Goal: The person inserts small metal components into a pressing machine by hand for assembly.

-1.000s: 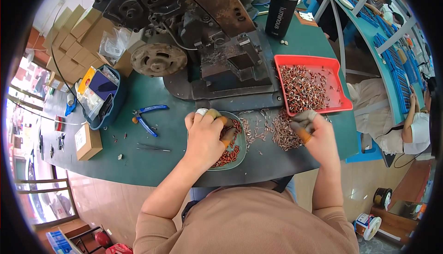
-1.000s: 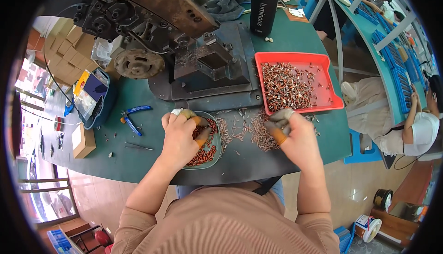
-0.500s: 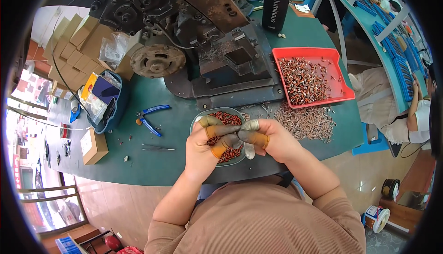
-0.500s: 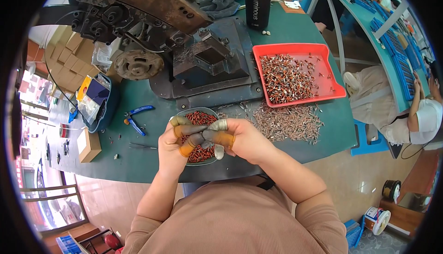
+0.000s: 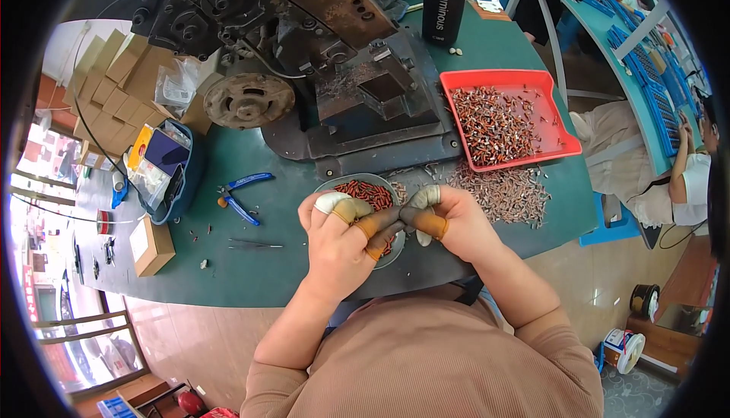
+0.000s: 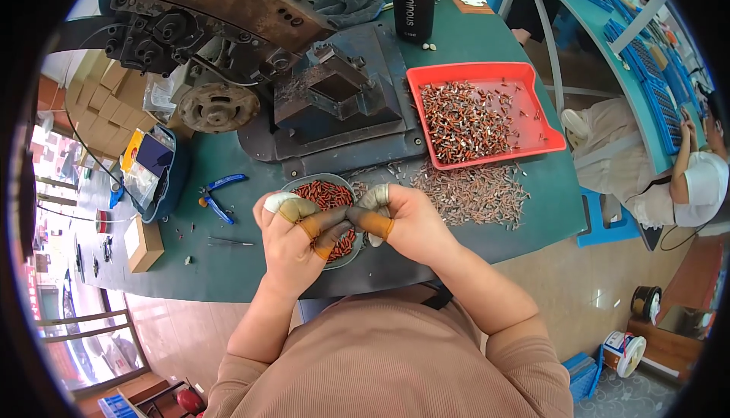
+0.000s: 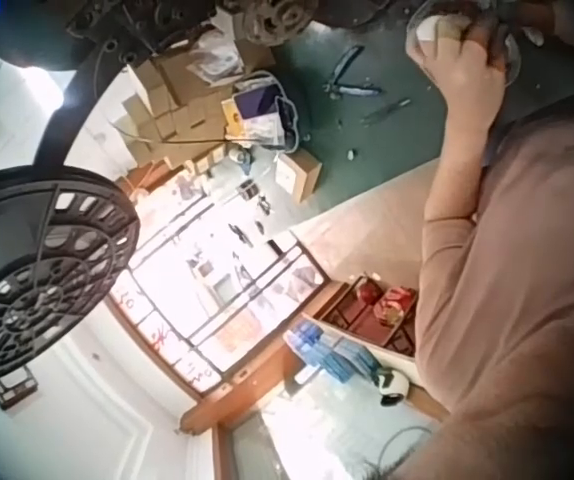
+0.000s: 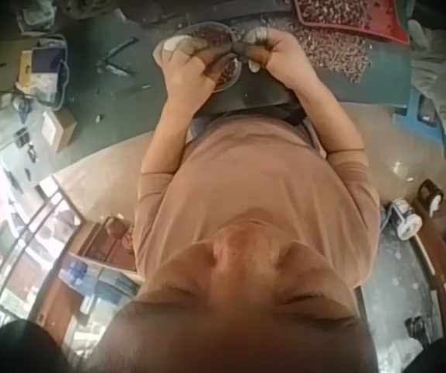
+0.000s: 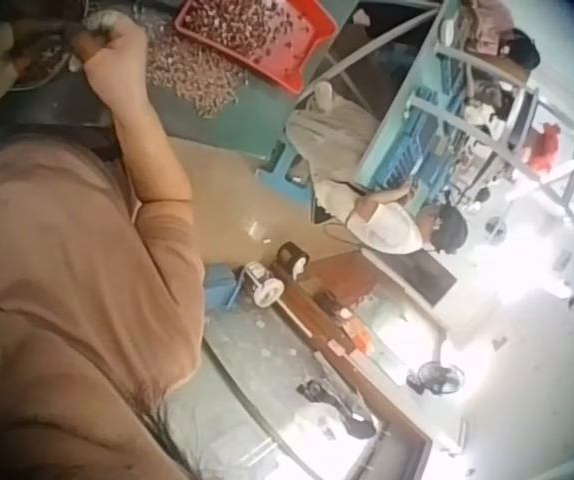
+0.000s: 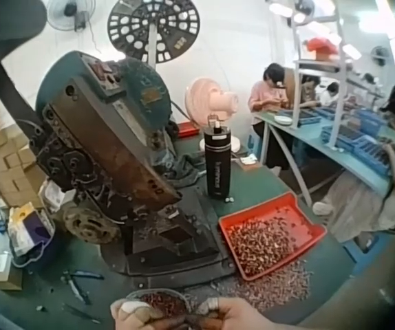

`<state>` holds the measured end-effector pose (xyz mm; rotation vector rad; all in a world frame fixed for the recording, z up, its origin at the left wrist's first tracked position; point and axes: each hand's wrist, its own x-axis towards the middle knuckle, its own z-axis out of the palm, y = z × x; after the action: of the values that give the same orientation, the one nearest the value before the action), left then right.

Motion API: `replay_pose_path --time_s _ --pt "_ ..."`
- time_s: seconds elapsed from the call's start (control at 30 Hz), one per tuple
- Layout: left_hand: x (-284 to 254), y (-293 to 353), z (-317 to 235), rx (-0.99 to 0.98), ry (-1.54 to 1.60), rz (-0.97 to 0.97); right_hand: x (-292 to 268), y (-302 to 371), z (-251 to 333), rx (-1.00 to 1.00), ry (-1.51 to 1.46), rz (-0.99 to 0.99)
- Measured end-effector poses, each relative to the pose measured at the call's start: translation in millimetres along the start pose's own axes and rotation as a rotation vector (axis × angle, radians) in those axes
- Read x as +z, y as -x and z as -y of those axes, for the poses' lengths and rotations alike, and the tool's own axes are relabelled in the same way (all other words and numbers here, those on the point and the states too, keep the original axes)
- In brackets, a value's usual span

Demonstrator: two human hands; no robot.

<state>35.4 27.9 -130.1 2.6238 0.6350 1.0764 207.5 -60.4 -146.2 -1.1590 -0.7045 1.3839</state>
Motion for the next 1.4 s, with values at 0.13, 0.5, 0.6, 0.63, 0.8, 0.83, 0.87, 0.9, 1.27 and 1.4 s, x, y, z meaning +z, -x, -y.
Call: replay_pose_path --time_s 0.13,0.5,0.6,0.63,0.8,0.83,0.87,0.9,1.27,1.4 --pt "3.8 4.2 -4.1 -0.290 0.330 0.084 0.4 3.6 -1.4 0.029 -0.097 0.019" --pt "17.3 11.1 -10.1 -0.612 0.854 0.038 -28.2 21.1 -5.4 -0.525 0.743 -0.070" --pt "14.9 16.1 -5.8 -0.596 0.848 0.003 -34.3 40.7 -11.4 -0.611 1.039 -0.074" --pt "15.2 15.8 -6.4 -0.598 0.851 0.004 -35.0 48.7 -13.7 -0.603 1.187 -0.085" --pt "15.3 13.8 -12.3 -0.577 0.749 -0.015 -35.0 70.4 -14.5 -0.530 1.422 -0.027" --pt "15.0 15.0 -11.3 -0.575 0.748 -0.014 -37.5 74.8 -14.5 -0.543 1.450 0.012" --pt "14.9 16.6 -10.3 -0.579 0.718 -0.009 -40.6 79.4 -13.9 -0.555 1.480 0.050" --pt "14.8 17.7 -9.5 -0.582 0.689 -0.005 -44.0 82.3 -15.1 -0.556 1.481 0.048" --pt "9.9 -5.4 -3.4 -0.405 0.452 -0.064 -33.4 37.9 13.8 -0.596 0.751 -0.149" --pt "13.7 -38.5 14.9 -0.013 0.023 -0.304 -15.4 -31.0 61.6 -0.469 0.239 -0.345"
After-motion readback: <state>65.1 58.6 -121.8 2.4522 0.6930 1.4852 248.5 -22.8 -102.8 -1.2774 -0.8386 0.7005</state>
